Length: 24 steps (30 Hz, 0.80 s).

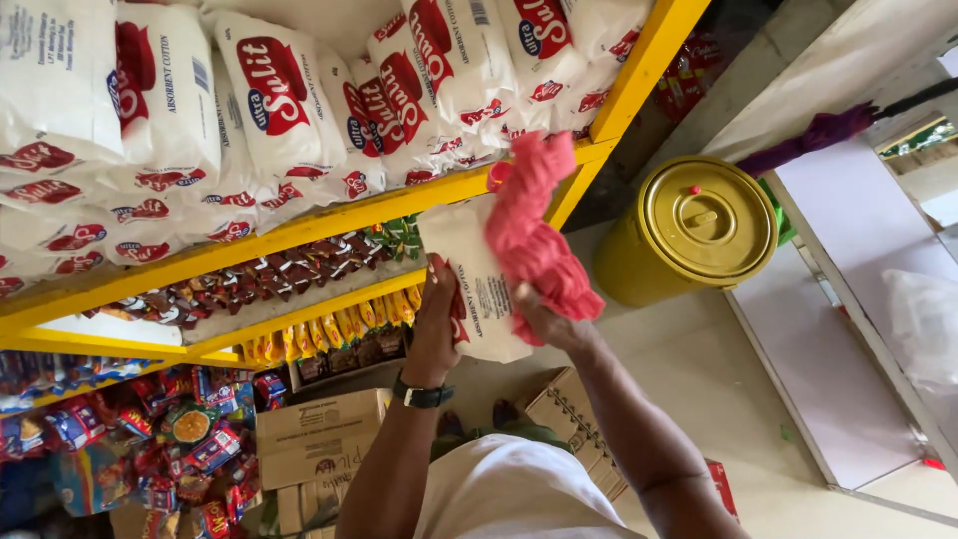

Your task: Wiping and organizing bags of absorbent cotton on a grocery store shelf using a cloth

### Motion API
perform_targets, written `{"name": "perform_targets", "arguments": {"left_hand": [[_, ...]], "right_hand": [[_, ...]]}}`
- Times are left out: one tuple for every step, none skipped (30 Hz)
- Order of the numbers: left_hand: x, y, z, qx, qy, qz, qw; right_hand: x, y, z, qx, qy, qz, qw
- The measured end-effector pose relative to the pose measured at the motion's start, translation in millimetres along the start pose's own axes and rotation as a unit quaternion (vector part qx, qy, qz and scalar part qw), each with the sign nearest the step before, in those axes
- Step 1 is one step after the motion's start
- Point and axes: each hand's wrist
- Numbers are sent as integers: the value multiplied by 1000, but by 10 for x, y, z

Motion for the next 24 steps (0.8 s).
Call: {"name": "perform_targets", "arguments": {"left_hand": [[86,-180,-22,-211,-73,190,956],[172,-355,-38,-404,-138,363,828],[205,-452,13,-406,-142,365,826],[238,-546,69,-399,-169,345,833],[277,-638,134,-391,-197,324,839],[430,-875,281,-392,-202,325,837],[585,-1108,427,-382,-195,319,845],[740,-1340,575,-373,-188,314,853],[466,-938,457,-374,-194,315,851],[190,-543,329,-146,-169,170,960],[-91,-150,200,95,-126,14,987],[-125,-154,158,95,-129,17,987],[-145,-155,115,24,-147,75,986],[-163,-160,68,-48,-165,133,976],[-153,-180,-6,-51,-163,132,976],[-142,-203,-84,-158,-183,214,946],[-143,-235,-160,-262,-197,294,898],[-175,-318,-203,-264,-195,294,898],[-211,-399,-238,-169,-194,279,925],[-248,-481,-271,-72,-190,260,944],[-303,-497,-290,-73,-191,261,944],[-360,-513,-308,-58,-188,239,951],[-426,-533,-329,-42,-186,219,957],[-372,-628,-285,-43,-186,220,957]], "right_hand": [[-29,5,-44,-11,1,-20,1000],[-57,8,-94,-22,3,-39,999],[-147,41,-159,-22,7,-41,999],[-236,74,-227,-36,11,-69,997],[-315,104,-296,-50,16,-96,994],[-451,169,-383,-49,22,-97,994],[-587,229,-462,-63,27,-124,990],[-726,290,-536,-77,32,-150,985],[-792,312,-578,-76,37,-150,985],[-862,335,-614,-91,43,-176,979],[-938,361,-656,-105,46,-202,973],[-960,355,-666,-105,50,-203,972],[-979,349,-675,-121,51,-229,965],[-1000,345,-678,-137,51,-254,956],[-969,307,-665,-139,50,-254,956],[-939,269,-648,-156,47,-280,946],[-918,242,-634,-173,45,-305,935],[-843,181,-607,-174,44,-307,935],[-765,118,-588,-189,42,-331,923],[-688,55,-570,-204,41,-356,911],[-604,-10,-545,-204,42,-356,911],[-520,-74,-521,-219,42,-380,898],[-447,-135,-499,-233,42,-404,884],[-442,-155,-495,-234,43,-405,883]]}}
Point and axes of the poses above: each hand's wrist, its own x-axis towards the middle knuckle, its own z-axis out of the back of the hand, y = z × x, and after that the axes turned 6 degrees about z, right-handed
